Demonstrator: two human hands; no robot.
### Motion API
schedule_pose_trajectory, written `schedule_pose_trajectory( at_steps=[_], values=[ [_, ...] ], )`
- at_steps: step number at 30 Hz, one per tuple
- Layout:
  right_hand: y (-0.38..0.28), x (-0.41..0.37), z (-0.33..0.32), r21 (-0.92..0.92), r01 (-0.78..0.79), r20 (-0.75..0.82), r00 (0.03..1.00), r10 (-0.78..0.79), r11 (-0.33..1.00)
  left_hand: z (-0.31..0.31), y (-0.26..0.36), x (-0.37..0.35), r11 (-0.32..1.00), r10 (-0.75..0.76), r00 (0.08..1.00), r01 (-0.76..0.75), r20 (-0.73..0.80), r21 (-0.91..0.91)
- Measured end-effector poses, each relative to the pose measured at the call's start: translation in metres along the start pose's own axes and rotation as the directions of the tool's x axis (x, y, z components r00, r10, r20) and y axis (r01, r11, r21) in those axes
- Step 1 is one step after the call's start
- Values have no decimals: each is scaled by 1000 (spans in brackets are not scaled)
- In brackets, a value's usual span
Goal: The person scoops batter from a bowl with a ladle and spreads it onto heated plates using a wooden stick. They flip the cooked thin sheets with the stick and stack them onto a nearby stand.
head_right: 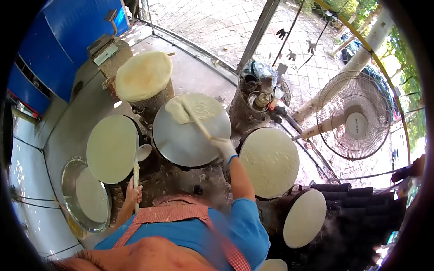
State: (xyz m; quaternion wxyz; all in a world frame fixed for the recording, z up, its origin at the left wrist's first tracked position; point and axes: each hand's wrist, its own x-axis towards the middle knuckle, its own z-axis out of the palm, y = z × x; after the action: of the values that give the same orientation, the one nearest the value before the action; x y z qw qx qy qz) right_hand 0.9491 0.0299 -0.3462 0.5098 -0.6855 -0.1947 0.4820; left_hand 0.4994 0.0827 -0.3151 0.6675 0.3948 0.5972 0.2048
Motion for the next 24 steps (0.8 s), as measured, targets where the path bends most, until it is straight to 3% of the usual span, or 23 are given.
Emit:
schedule_pose_trajectory(
  at_steps=[2,3,4,5,7,8,10,14,15,16,17,18,19,20,22,24],
  values=[
    [1,-12,17,45,-168,104,981,163,985,1,-8,-9,999,-25,1000,25,4,41],
    [43,10,8,121,-49,127,991,33,992,-1,-13,-15,998,-29,999,28,15,48],
    [23,-7,2,115,-87,101,992,75,990,-3,-19,-20,998,-28,999,26,27,55],
    [4,-9,-13,23,-25,97,995,23,999,-6,-33,-21,999,-39,999,39,-5,30],
    [0,24,-45,35,-92,29,995,91,995,-5,-39,-31,999,-39,999,39,-28,17],
    [27,89,-51,34,-178,-74,981,180,983,-6,-45,-35,998,-69,997,69,-32,-9],
    [-19,62,-32,-16,93,54,994,-92,996,-7,-59,-31,996,-92,996,92,-16,-7],
    [20,56,-37,-134,-130,317,934,167,982,-3,-62,-36,988,-144,989,142,-24,-65],
    [22,41,-40,8,-67,346,936,60,998,-10,-71,-36,990,-133,991,132,-16,-53],
    [-1,25,-45,-70,-160,317,932,174,985,-11,-76,-34,993,-114,993,113,-11,-40],
    [-13,34,-52,-101,-119,311,939,144,988,-8,-72,-40,990,-127,988,132,-86,48],
    [-20,41,-55,-123,-86,304,945,120,989,-8,-72,-43,991,-136,986,137,-98,4],
    [-64,43,-26,-388,-254,24,958,285,886,-10,-73,-49,988,-151,983,148,-106,-32],
    [-25,87,-41,-49,-15,147,989,22,999,-11,-73,-55,984,-170,979,163,-113,-66],
    [-40,103,-21,-166,30,260,965,15,986,-8,-70,-60,992,-125,984,128,-128,17],
    [-39,90,-10,-256,-27,366,922,123,966,-13,-80,-57,991,-105,982,116,-157,63]
  ],
)
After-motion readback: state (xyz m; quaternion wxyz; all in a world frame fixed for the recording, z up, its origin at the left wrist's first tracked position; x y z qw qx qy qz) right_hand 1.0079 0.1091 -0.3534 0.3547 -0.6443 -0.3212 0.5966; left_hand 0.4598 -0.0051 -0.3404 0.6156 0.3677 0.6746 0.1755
